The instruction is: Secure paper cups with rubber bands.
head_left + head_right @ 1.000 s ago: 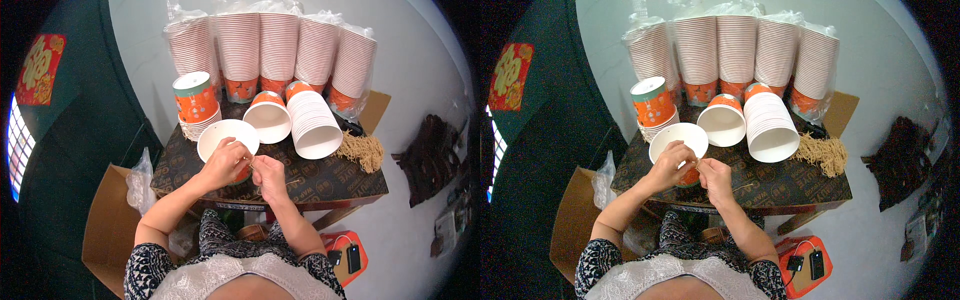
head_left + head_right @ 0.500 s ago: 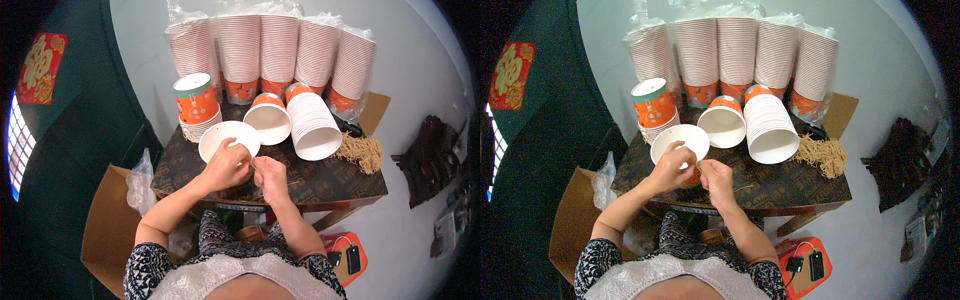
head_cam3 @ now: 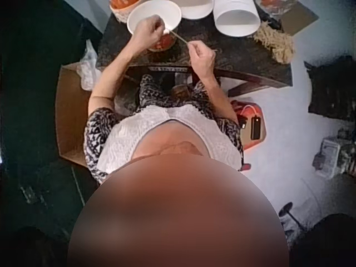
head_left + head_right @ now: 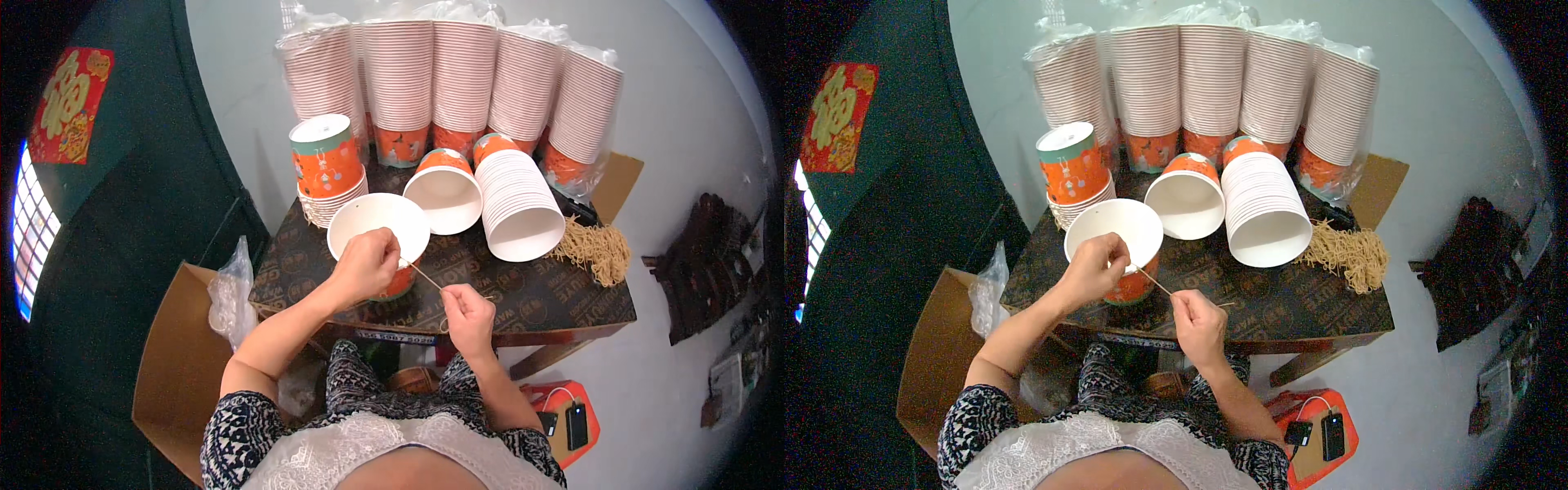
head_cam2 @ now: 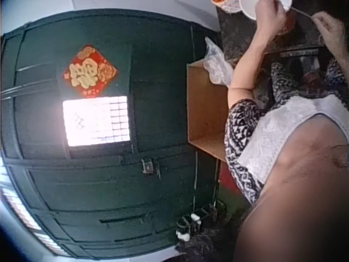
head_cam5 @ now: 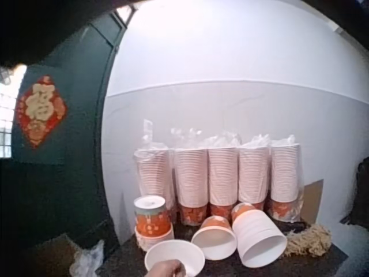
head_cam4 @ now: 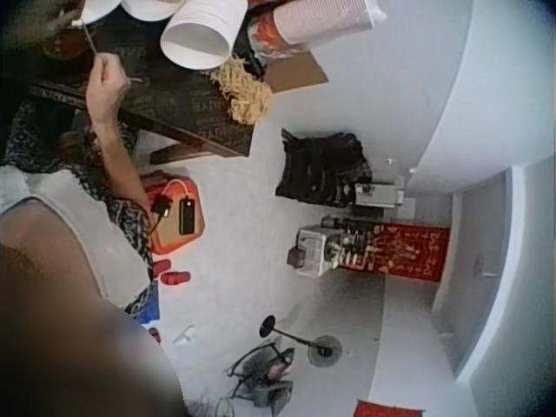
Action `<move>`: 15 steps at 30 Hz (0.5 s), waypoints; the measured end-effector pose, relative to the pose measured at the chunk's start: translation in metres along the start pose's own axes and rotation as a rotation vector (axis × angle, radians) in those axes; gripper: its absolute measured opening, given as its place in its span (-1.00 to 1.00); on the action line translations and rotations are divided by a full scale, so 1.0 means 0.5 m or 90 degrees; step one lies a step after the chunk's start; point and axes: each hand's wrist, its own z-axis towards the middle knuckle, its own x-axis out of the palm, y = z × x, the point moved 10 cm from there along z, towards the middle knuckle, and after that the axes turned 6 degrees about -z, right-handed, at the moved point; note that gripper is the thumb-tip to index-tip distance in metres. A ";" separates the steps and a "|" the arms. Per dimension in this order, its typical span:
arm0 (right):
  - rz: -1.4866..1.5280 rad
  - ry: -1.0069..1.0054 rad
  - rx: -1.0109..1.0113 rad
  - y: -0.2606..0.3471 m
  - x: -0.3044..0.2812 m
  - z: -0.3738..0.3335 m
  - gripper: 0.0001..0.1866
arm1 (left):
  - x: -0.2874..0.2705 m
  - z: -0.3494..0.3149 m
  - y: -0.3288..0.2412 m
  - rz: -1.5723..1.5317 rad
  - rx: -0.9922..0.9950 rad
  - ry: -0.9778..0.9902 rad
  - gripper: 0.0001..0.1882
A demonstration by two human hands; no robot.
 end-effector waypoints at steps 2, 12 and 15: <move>0.017 -0.002 0.009 -0.007 -0.001 0.005 -0.96 | -0.004 0.008 0.005 -0.034 -0.019 0.015 -0.92; 0.143 0.134 0.161 -0.065 -0.047 0.015 -0.80 | -0.119 -0.013 0.122 0.244 0.120 0.138 -0.74; 0.267 0.129 0.225 -0.063 -0.061 0.011 -0.79 | -0.121 -0.031 0.088 0.306 0.113 0.100 -0.74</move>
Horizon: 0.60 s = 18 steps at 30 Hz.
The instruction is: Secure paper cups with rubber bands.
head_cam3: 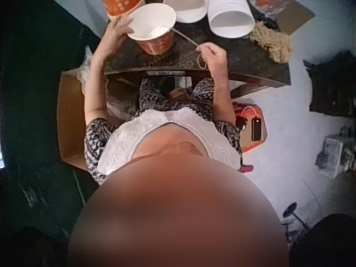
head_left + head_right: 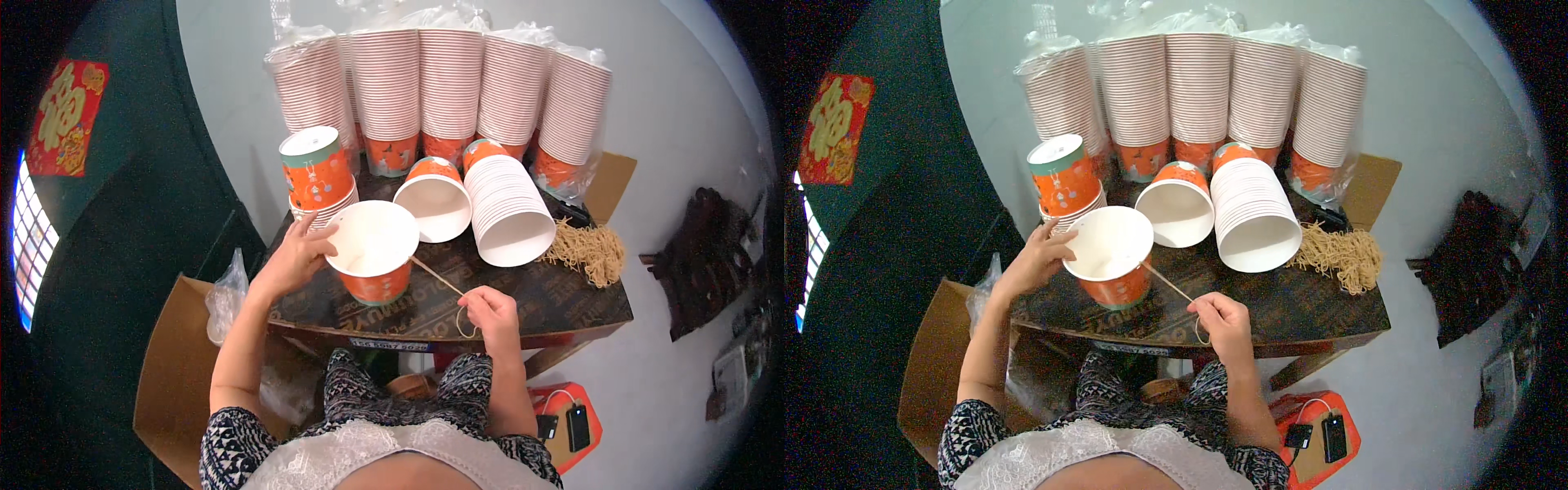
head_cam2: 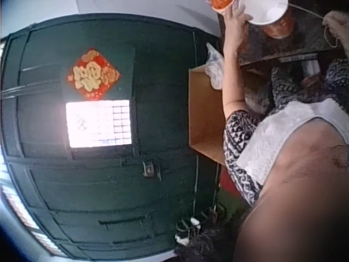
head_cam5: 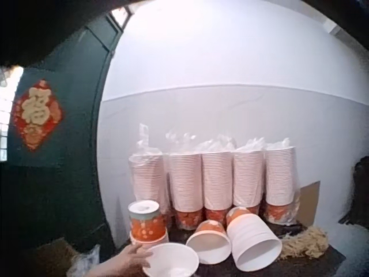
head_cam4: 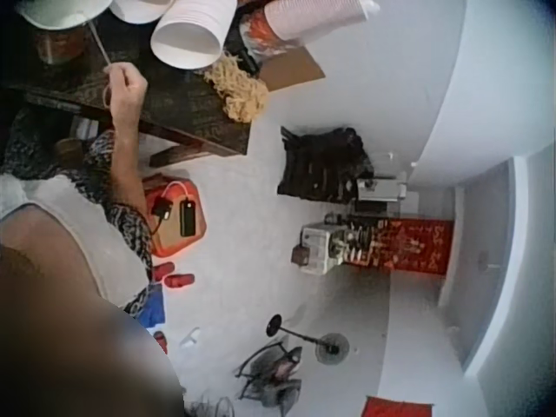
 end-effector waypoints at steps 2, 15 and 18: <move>0.044 0.001 -0.020 0.019 0.007 -0.005 -0.79 | -0.008 0.002 -0.049 -0.013 0.050 -0.039 -0.77; 0.174 0.096 -0.057 0.111 0.154 -0.055 -0.81 | 0.082 0.080 -0.330 0.018 0.046 -0.258 -0.56; 0.409 0.042 -0.032 0.107 0.130 -0.027 -0.75 | 0.088 0.066 -0.330 -0.091 0.142 -0.247 -0.42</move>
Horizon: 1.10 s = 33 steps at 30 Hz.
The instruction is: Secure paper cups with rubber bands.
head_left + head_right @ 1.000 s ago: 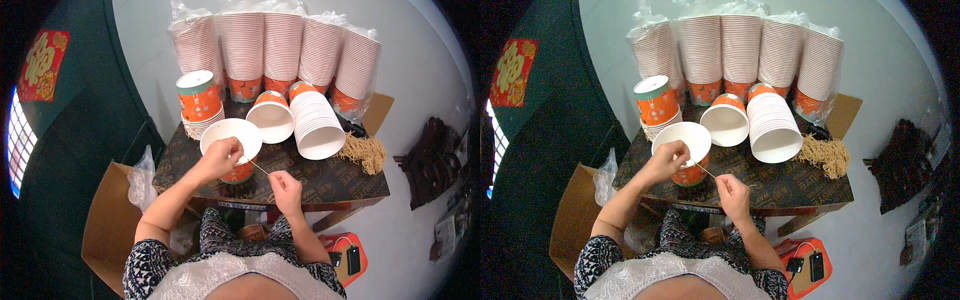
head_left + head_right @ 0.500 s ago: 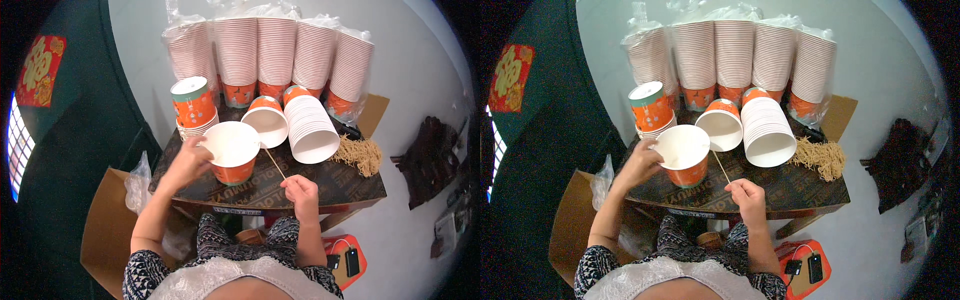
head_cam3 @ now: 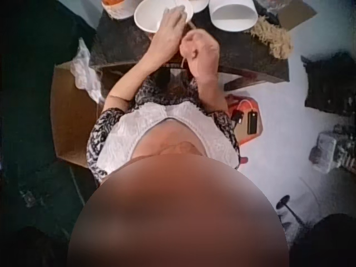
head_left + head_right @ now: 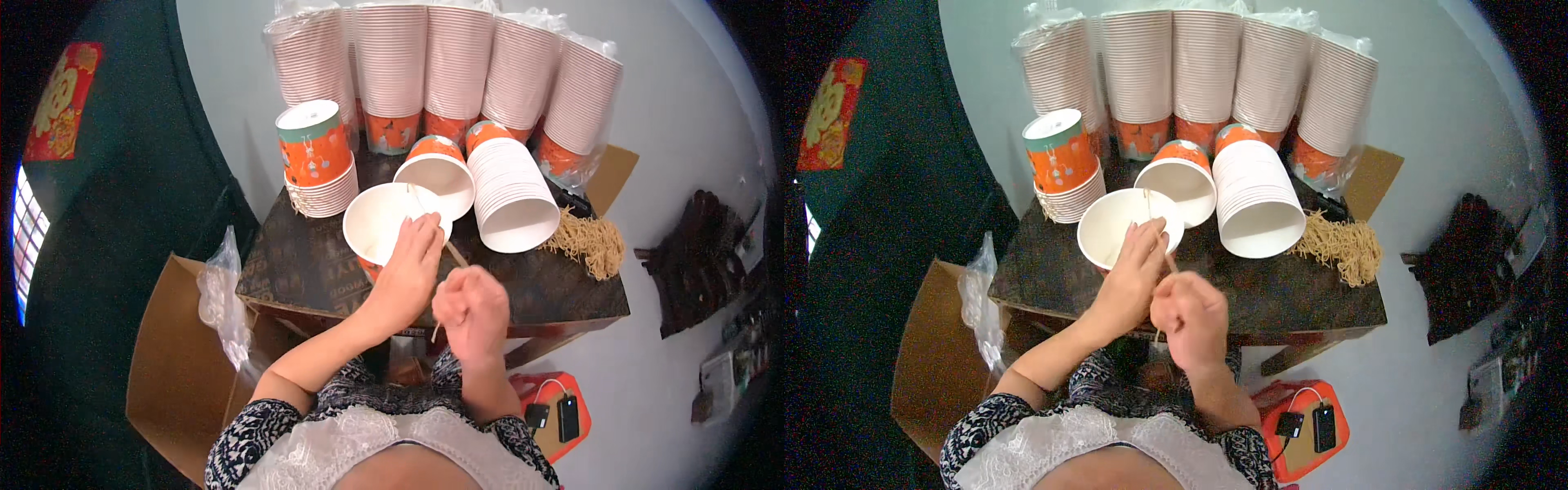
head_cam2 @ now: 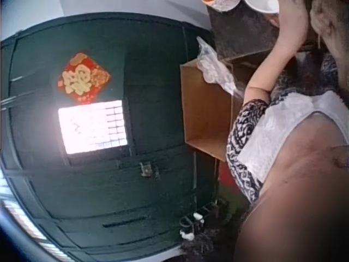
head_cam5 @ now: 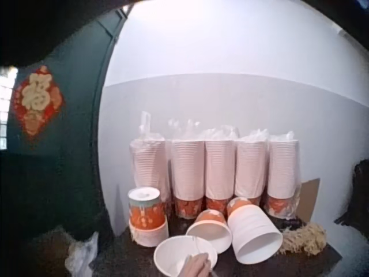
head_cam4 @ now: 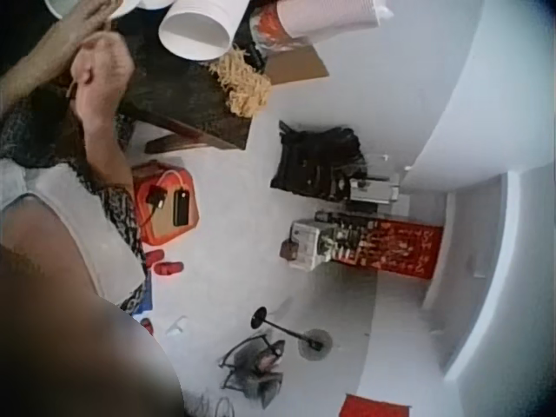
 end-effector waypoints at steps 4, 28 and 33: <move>0.174 0.041 -0.017 0.021 -0.002 0.033 -0.71 | -0.068 -0.063 -0.017 -0.159 0.062 -0.089 -0.52; -0.697 0.125 -0.248 -0.013 0.055 -0.088 -0.62 | -0.055 -0.163 0.036 -0.349 -0.322 0.235 -0.90; -0.713 0.137 -0.273 -0.030 0.056 -0.068 -0.87 | -0.086 -0.155 0.057 -0.338 -0.341 0.194 -0.93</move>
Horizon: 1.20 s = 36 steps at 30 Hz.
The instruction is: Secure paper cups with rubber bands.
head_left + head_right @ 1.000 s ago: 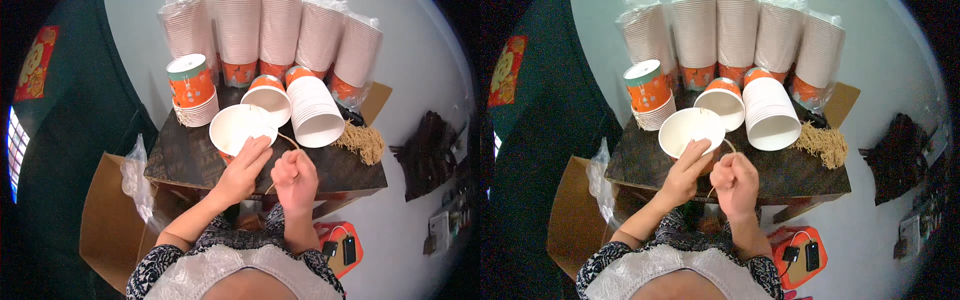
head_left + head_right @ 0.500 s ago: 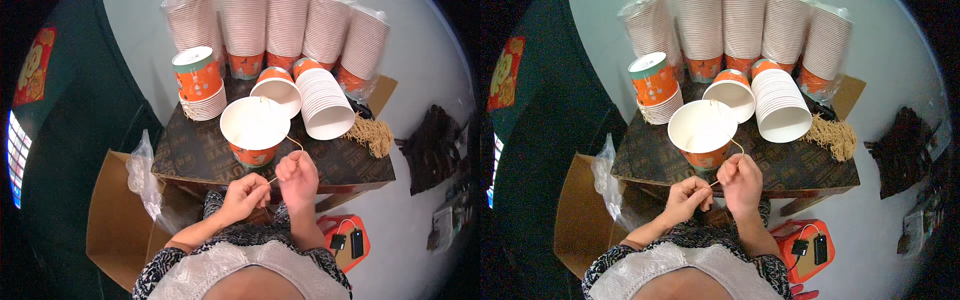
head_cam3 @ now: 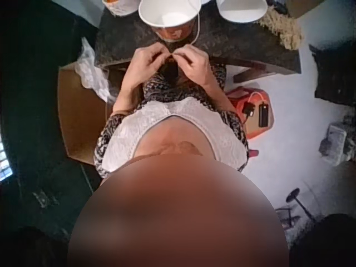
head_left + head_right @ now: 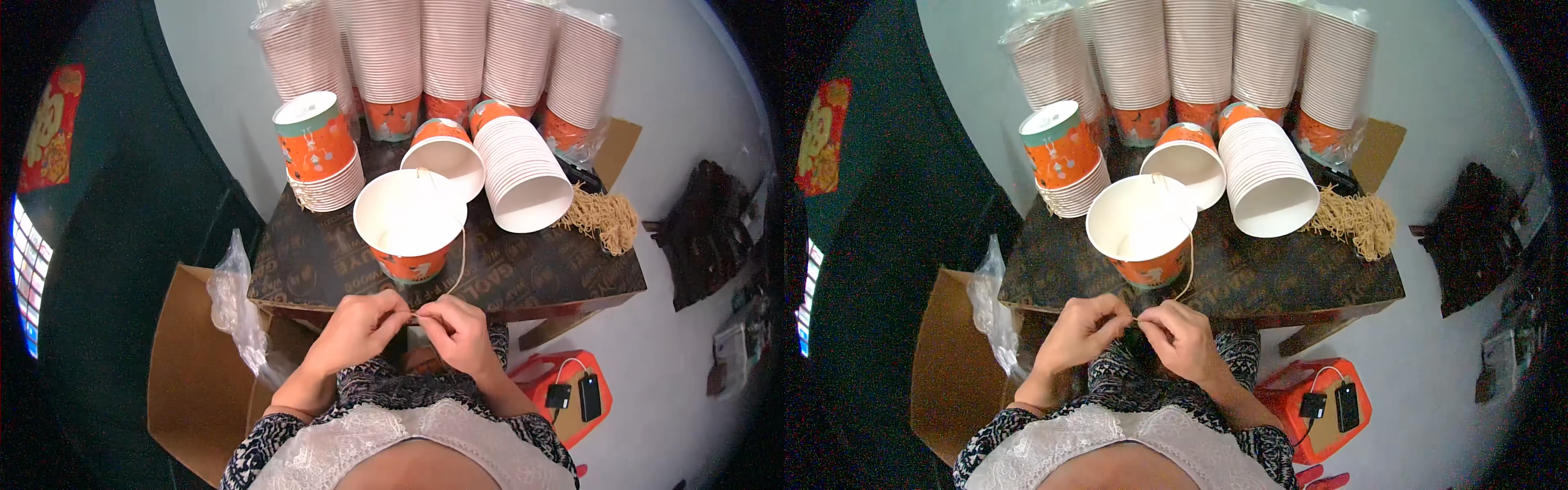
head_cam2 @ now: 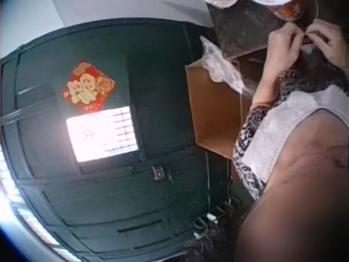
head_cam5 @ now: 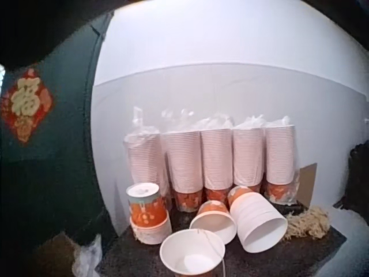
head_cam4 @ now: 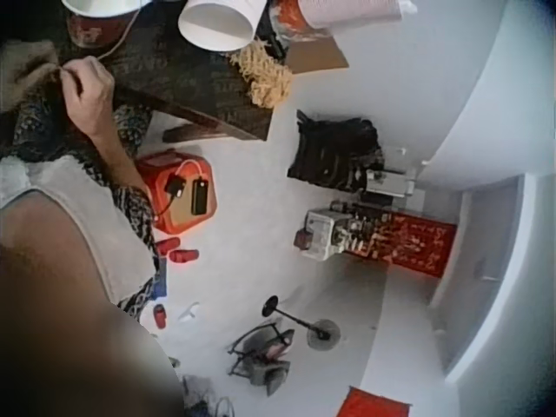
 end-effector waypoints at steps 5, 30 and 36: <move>0.025 -0.094 0.010 -0.012 -0.016 0.010 -0.92 | -0.120 0.018 -0.026 0.113 0.191 -0.241 -0.86; -0.072 -0.267 0.081 -0.057 -0.065 -0.001 -0.89 | -0.048 0.040 -0.054 0.224 0.275 -0.233 -0.72; -0.096 -0.245 0.106 -0.053 -0.059 0.010 -0.88 | -0.072 0.035 -0.050 0.202 0.279 -0.253 -0.77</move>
